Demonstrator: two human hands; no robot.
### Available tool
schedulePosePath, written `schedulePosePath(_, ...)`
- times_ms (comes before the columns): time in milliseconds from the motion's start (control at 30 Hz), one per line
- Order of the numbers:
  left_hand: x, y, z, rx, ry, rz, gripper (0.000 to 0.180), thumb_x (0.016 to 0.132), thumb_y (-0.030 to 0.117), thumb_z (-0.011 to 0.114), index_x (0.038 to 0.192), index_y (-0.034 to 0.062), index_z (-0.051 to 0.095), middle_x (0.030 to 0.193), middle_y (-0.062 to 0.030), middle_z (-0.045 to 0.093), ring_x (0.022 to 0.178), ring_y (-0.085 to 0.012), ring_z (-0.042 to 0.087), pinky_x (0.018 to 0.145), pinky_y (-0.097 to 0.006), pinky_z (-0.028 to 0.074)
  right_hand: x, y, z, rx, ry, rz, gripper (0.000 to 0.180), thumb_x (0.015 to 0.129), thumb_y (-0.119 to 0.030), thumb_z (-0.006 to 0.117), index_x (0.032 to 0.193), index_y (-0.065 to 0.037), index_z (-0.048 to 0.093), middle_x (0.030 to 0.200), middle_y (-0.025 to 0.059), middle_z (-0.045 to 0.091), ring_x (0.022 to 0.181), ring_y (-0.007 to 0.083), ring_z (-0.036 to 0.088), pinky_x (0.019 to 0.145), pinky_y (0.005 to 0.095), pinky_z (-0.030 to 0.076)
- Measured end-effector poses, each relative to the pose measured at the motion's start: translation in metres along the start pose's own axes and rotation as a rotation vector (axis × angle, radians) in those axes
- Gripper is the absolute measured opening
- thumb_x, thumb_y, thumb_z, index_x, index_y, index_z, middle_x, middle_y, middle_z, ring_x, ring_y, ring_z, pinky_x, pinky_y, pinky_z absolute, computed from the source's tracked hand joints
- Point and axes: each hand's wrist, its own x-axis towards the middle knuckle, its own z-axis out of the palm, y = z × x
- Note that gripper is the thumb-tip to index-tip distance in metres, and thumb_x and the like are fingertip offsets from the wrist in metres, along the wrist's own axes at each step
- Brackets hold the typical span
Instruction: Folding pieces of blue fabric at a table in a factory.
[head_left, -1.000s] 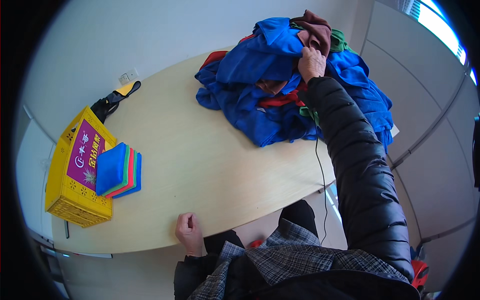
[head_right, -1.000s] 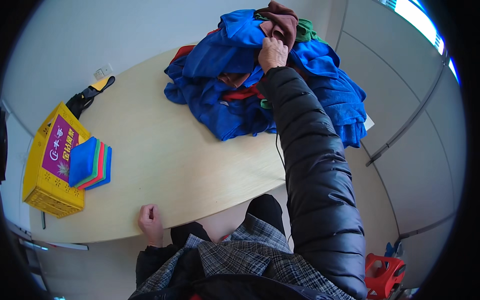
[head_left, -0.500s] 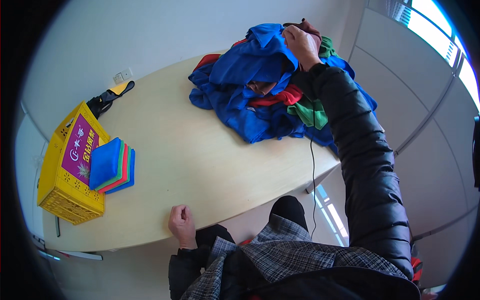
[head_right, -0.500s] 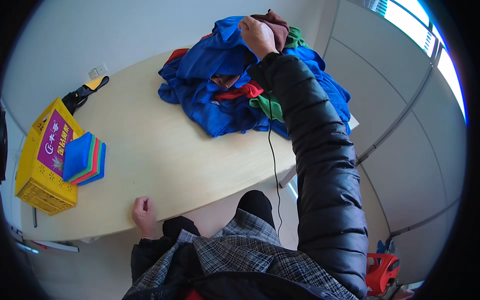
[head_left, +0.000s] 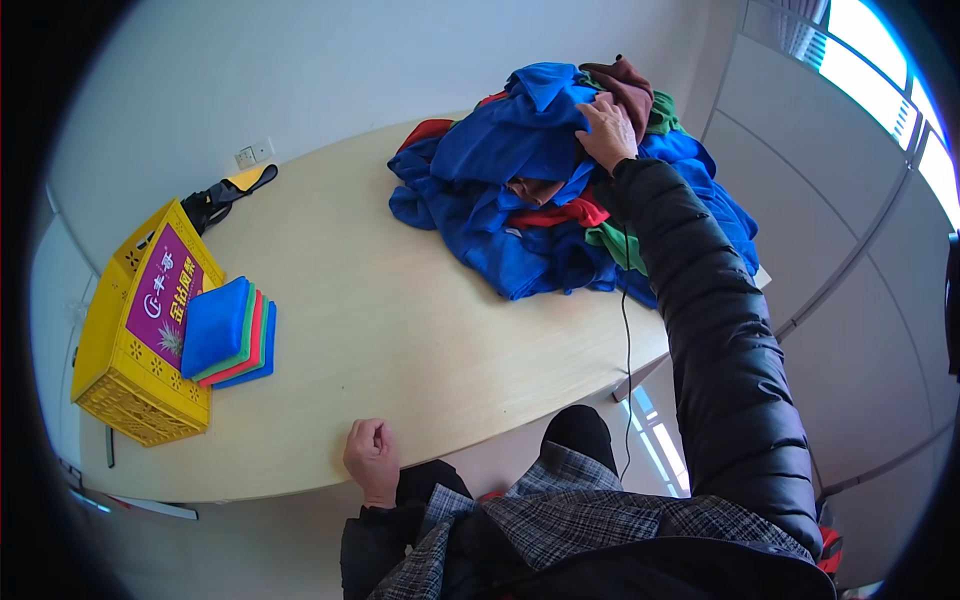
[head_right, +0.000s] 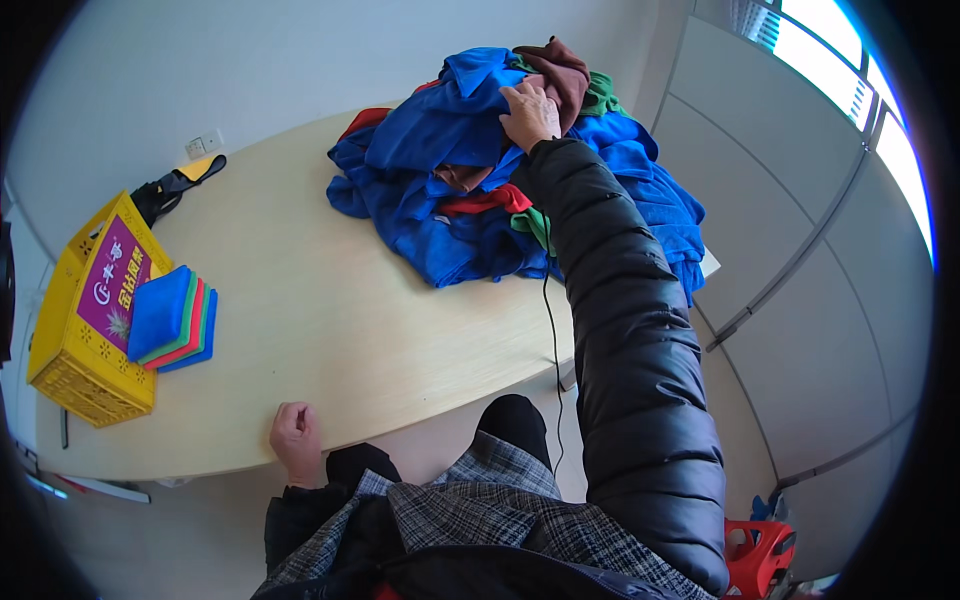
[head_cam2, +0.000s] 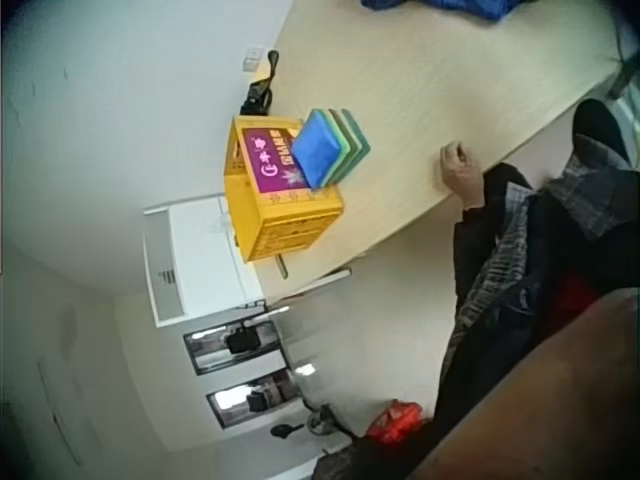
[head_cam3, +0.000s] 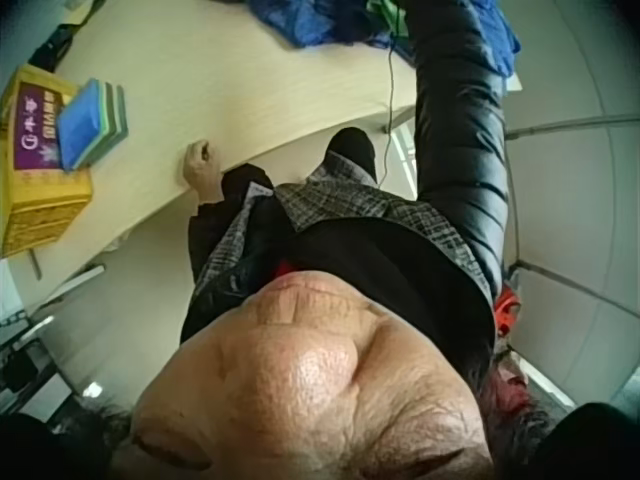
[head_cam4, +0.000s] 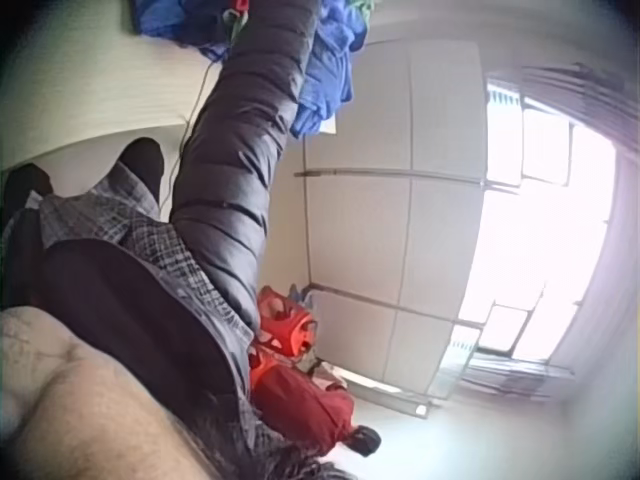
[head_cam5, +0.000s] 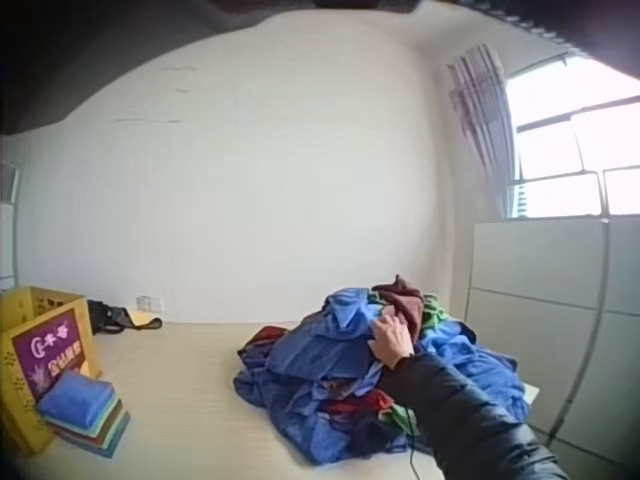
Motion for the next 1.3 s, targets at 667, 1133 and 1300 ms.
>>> schedulePosePath(667, 0.004, 0.008, 0.005, -0.021, -0.016, -0.070, 0.004, 0.084, 0.000, 0.066, 0.083, 0.0035, 0.064, 0.078, -0.0080, 0.058, 0.063, -0.0219, 0.058, 0.057, -0.032, 0.046, 0.014, 0.025, 0.029, -0.069, -0.050, -0.047, 0.019, 0.093, -0.021, 0.056, 0.098, -0.013, 0.073, 0.096, 0.0169, 0.072, 0.090, 0.0358, 0.069, 0.077, 0.0470, 0.055)
schedulePosePath(1133, 0.003, 0.006, 0.001, 0.066, -0.010, -0.028, 0.006, 0.082, 0.002, 0.068, 0.083, 0.0047, 0.062, 0.080, -0.0101, 0.059, 0.072, -0.0292, 0.061, 0.063, -0.037, 0.049, 0.100, 0.051, -0.004, 0.679, -0.129, -0.055, 0.019, 0.096, -0.017, 0.058, 0.110, -0.005, 0.065, 0.088, 0.0043, 0.066, 0.081, 0.0214, 0.066, 0.068, 0.0334, 0.054)
schedulePosePath(1300, -0.006, -0.004, -0.001, 0.066, 0.031, -0.002, 0.006, 0.082, 0.001, 0.067, 0.084, 0.0035, 0.062, 0.080, -0.0093, 0.059, 0.069, -0.0258, 0.060, 0.061, -0.035, 0.048, 0.090, -0.123, -0.112, 1.710, -0.356, -0.050, 0.032, 0.085, -0.005, 0.065, 0.116, 0.002, 0.063, 0.106, 0.0162, 0.065, 0.100, 0.0311, 0.067, 0.089, 0.0350, 0.056)
